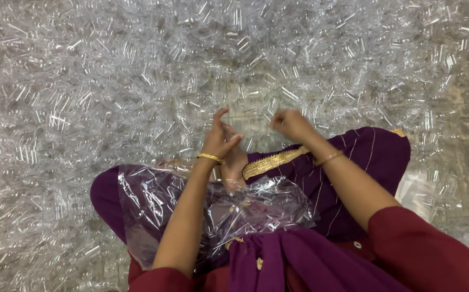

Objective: The person sits on the floor surrounded by clear plastic tubes and packs them into clear plastic bags by hand, gathering tubes into bundles, sliding the bundles into bags, and folding the bags closed.

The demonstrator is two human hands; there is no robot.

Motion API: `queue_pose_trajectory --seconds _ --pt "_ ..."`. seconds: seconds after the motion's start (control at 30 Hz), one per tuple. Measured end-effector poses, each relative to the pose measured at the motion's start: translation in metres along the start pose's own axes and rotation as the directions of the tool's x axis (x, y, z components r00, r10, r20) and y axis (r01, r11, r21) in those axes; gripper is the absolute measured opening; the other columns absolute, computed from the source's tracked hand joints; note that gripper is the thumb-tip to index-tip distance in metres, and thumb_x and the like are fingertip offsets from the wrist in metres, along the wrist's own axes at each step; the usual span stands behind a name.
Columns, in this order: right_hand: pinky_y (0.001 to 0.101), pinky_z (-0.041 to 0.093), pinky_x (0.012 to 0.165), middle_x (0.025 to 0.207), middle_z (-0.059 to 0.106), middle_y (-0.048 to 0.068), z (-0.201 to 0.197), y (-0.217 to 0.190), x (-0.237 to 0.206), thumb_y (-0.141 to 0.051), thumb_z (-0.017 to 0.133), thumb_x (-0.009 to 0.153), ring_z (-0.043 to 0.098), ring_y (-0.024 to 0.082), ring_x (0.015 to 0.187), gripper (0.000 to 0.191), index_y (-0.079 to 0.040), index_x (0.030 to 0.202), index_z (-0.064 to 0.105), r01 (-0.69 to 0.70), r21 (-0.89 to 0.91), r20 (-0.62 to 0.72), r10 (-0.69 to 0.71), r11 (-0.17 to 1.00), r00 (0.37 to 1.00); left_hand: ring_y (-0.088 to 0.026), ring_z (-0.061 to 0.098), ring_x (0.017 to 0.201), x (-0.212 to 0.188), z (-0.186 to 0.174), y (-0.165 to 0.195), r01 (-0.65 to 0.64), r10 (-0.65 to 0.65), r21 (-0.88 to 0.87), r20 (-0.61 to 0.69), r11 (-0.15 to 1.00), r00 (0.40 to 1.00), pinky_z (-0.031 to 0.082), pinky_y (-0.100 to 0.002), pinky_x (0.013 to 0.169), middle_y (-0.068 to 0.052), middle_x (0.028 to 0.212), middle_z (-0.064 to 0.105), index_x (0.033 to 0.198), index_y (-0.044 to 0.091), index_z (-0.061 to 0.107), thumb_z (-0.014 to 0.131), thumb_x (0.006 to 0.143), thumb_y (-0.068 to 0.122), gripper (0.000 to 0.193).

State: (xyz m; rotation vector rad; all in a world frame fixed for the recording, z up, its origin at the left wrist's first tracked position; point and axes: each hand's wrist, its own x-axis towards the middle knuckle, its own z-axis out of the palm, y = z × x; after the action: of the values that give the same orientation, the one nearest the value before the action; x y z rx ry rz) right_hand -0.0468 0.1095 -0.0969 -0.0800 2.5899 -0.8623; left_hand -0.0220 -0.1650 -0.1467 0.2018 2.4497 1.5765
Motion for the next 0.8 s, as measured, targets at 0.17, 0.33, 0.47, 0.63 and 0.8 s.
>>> queue_pose_trajectory --seconds 0.17,0.33,0.47,0.63,0.8 --pt "0.0277 0.061 0.063 0.083 0.074 0.008 -0.007 -0.033 0.046 -0.014 0.073 0.091 0.069 0.012 0.067 0.013 -0.003 0.098 0.077 -0.054 0.577 -0.038 0.092 0.815 0.995 -0.051 0.053 0.121 0.004 0.013 0.011 -0.288 0.319 0.462 0.011 0.839 0.948 0.044 -0.062 0.099 0.0 0.1 0.077 0.159 0.022 0.027 0.098 0.072 0.038 0.113" --pt "0.024 0.06 0.063 0.082 0.077 0.009 0.015 -0.038 0.055 -0.012 0.072 0.091 0.071 0.01 0.067 0.015 -0.001 0.099 0.079 -0.061 0.508 0.208 -0.053 0.859 0.977 -0.04 0.071 0.098 -0.001 0.003 0.015 0.123 -0.123 -0.022 0.014 0.992 0.992 0.058 -0.05 0.09 -0.021 0.115 0.069 0.159 0.03 0.027 0.077 0.08 0.041 0.095" --pt "0.0304 0.06 0.064 0.08 0.078 0.011 0.023 -0.045 0.058 -0.016 0.074 0.088 0.07 0.012 0.064 0.018 -0.003 0.099 0.079 0.051 0.302 0.266 -0.136 0.952 0.954 -0.042 0.063 0.117 -0.01 -0.001 0.009 -0.191 0.175 0.212 0.095 0.958 0.98 0.037 -0.062 0.107 -0.028 0.12 0.063 0.162 0.021 0.027 0.082 0.09 0.044 0.094" --pt "0.0465 0.058 0.08 0.098 0.071 0.022 0.045 -0.062 0.058 -0.021 0.071 0.095 0.069 0.033 0.085 0.024 0.001 0.104 0.076 0.247 -0.135 -0.27 -0.276 0.959 0.922 -0.042 0.065 0.107 -0.01 0.011 0.001 -0.102 0.12 0.104 -0.186 0.989 0.975 0.053 -0.051 0.091 -0.022 0.12 0.067 0.153 0.017 0.039 0.073 0.094 0.043 0.073" --pt "0.0558 0.055 0.071 0.105 0.062 0.031 0.048 -0.05 0.057 -0.028 0.081 0.067 0.064 0.049 0.093 0.054 0.008 0.105 0.069 0.222 -0.409 -0.39 -0.39 0.885 0.834 -0.034 0.071 0.102 -0.012 0.007 -0.013 -0.092 0.098 0.042 -0.166 0.995 0.981 0.056 -0.046 0.088 -0.015 0.125 0.069 0.135 0.012 0.05 0.074 0.091 0.038 0.056"
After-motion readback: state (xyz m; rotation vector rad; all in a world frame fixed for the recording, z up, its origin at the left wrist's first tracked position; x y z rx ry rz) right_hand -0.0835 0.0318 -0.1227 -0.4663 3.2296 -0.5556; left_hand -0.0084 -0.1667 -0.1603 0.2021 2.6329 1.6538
